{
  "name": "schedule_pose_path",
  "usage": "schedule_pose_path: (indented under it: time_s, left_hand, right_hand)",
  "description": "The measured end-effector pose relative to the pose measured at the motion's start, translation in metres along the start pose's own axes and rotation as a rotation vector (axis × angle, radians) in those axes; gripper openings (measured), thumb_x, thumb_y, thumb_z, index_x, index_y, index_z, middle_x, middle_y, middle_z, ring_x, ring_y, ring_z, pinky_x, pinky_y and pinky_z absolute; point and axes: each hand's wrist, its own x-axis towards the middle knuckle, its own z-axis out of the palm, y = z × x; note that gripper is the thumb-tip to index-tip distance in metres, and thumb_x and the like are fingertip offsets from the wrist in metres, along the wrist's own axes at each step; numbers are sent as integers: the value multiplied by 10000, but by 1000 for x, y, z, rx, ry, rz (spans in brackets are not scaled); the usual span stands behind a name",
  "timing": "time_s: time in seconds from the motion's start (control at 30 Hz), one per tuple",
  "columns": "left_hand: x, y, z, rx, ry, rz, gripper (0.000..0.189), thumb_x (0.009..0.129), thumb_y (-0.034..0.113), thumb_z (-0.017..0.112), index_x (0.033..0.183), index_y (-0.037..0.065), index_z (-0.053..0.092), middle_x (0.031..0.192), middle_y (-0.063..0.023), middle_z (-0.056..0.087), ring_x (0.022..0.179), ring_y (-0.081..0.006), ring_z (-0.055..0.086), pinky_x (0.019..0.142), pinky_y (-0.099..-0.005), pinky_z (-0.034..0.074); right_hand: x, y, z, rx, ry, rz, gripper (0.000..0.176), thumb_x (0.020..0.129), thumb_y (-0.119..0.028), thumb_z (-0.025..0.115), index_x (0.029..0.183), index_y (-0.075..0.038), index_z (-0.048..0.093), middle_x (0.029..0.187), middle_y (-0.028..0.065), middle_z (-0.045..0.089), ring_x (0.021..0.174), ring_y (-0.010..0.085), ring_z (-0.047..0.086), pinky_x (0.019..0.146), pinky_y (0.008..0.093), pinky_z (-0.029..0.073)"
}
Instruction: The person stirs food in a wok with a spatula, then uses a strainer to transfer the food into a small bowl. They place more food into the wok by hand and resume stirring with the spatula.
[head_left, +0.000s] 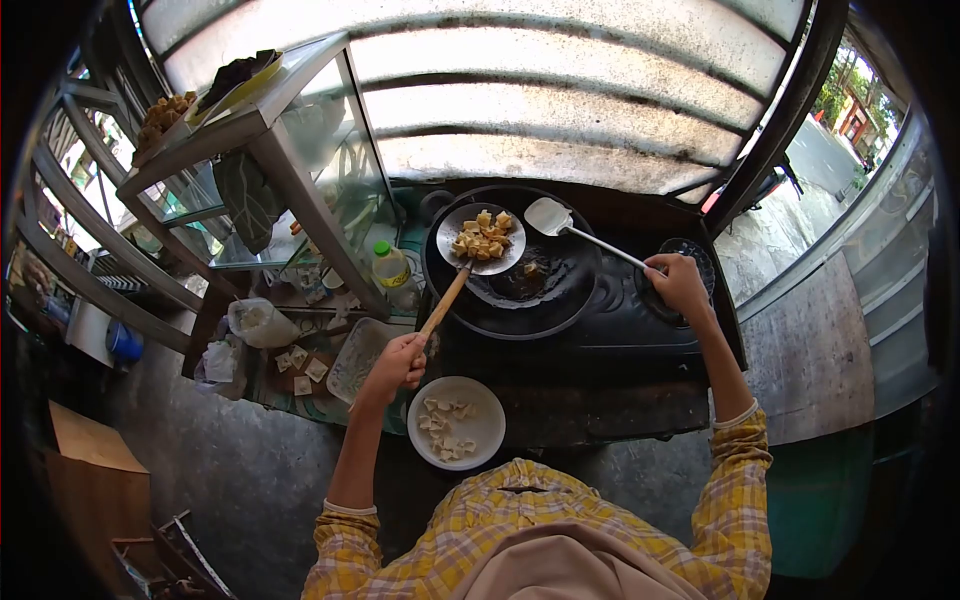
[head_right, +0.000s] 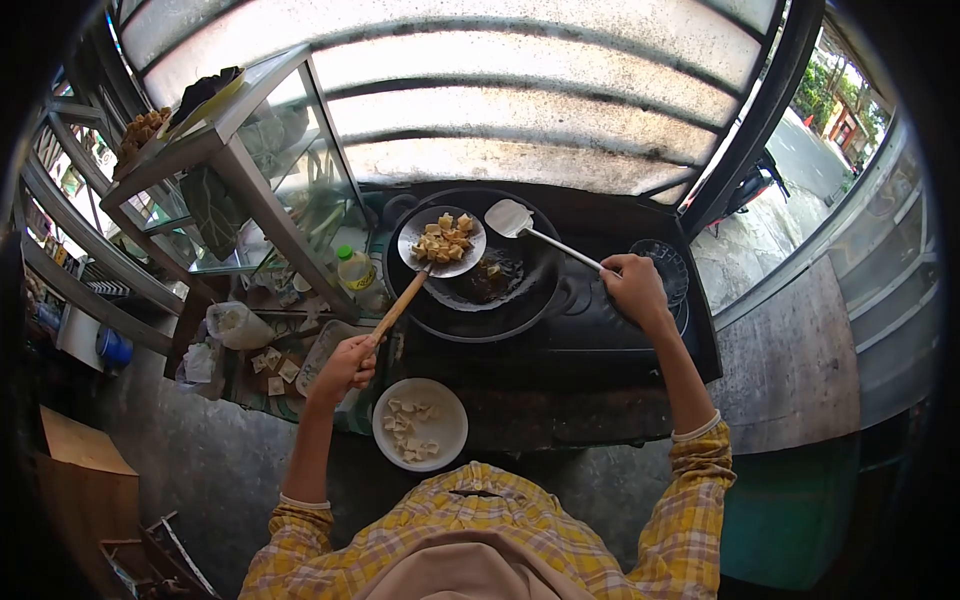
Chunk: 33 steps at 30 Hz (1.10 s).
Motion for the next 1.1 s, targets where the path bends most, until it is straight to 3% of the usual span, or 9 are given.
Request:
schedule_pose_path:
  time_s: [0.03, 0.13, 0.23, 0.33, 0.43, 0.63, 0.73, 1.0, 1.1]
  left_hand:
    - [3, -1, 1, -17, -17, -17, 199, 947, 283, 445, 976, 88, 475, 597, 56, 378, 400, -16, 312, 351, -173, 245]
    - [2, 0, 11, -12, -24, -5, 200, 950, 275, 435, 821, 121, 419, 582, 56, 377, 389, -20, 314, 334, -178, 226]
    - [-5, 1, 10, -29, -48, -9, 201, 950, 273, 433, 817, 124, 412, 584, 56, 376, 388, -18, 312, 336, -178, 230]
    - [-11, 0, 3, -7, -19, 15, 228, 948, 276, 443, 1060, 81, 481, 596, 56, 375, 393, -16, 305, 348, -175, 241]
    - [-14, 3, 0, -3, 7, 23, 200, 948, 278, 442, 1020, 94, 477, 589, 55, 373, 387, -19, 304, 345, -180, 242]
    - [-20, 13, 1, -4, 65, 47, 198, 949, 275, 438, 848, 105, 430, 583, 46, 373, 385, -22, 309, 344, -187, 239]
    - [-14, 9, -9, -9, 52, 49, 194, 948, 289, 440, 948, 98, 472, 579, 57, 367, 378, -22, 305, 341, -184, 249]
    - [-16, 16, -12, -25, 82, 59, 218, 944, 282, 450, 995, 73, 483, 588, 46, 362, 387, -21, 305, 345, -182, 234]
    - [-14, 15, -15, -34, 77, 58, 232, 944, 286, 449, 1024, 72, 488, 592, 46, 365, 386, -22, 304, 347, -181, 233]
  right_hand:
    - [2, -9, -1, 2, -19, 32, 208, 757, -186, 619, 892, -41, 681, 803, 166, 657, 751, 320, 644, 699, 372, 505]
    - [4, -26, 3, -127, 61, -14, 193, 765, -187, 613, 888, -54, 680, 796, 173, 654, 750, 337, 639, 702, 395, 508]
    - [5, -19, 8, -232, 32, 21, 185, 766, -184, 611, 893, -66, 676, 780, 184, 648, 750, 350, 634, 700, 413, 511]
    - [-2, -6, 19, -299, -17, 27, 186, 760, -181, 612, 900, -75, 676, 767, 190, 645, 737, 351, 635, 688, 414, 515]
    - [-14, 6, 36, -343, -77, 41, 175, 750, -184, 617, 879, -84, 682, 758, 175, 648, 729, 343, 637, 682, 415, 516]
    - [-32, 7, 67, -44, -203, 0, 192, 724, -215, 643, 865, -97, 698, 744, 168, 648, 742, 332, 635, 690, 396, 514]
    - [-35, 1, 75, 59, -258, -15, 227, 725, -222, 642, 897, -84, 696, 727, 169, 648, 699, 322, 637, 671, 373, 510]
    - [-30, 3, 78, 201, -417, 69, 250, 717, -237, 652, 898, -70, 697, 664, 156, 639, 582, 242, 625, 605, 325, 491]
    - [-31, 6, 80, 184, -377, 29, 249, 718, -237, 656, 895, -65, 696, 662, 157, 636, 592, 245, 625, 603, 330, 489]
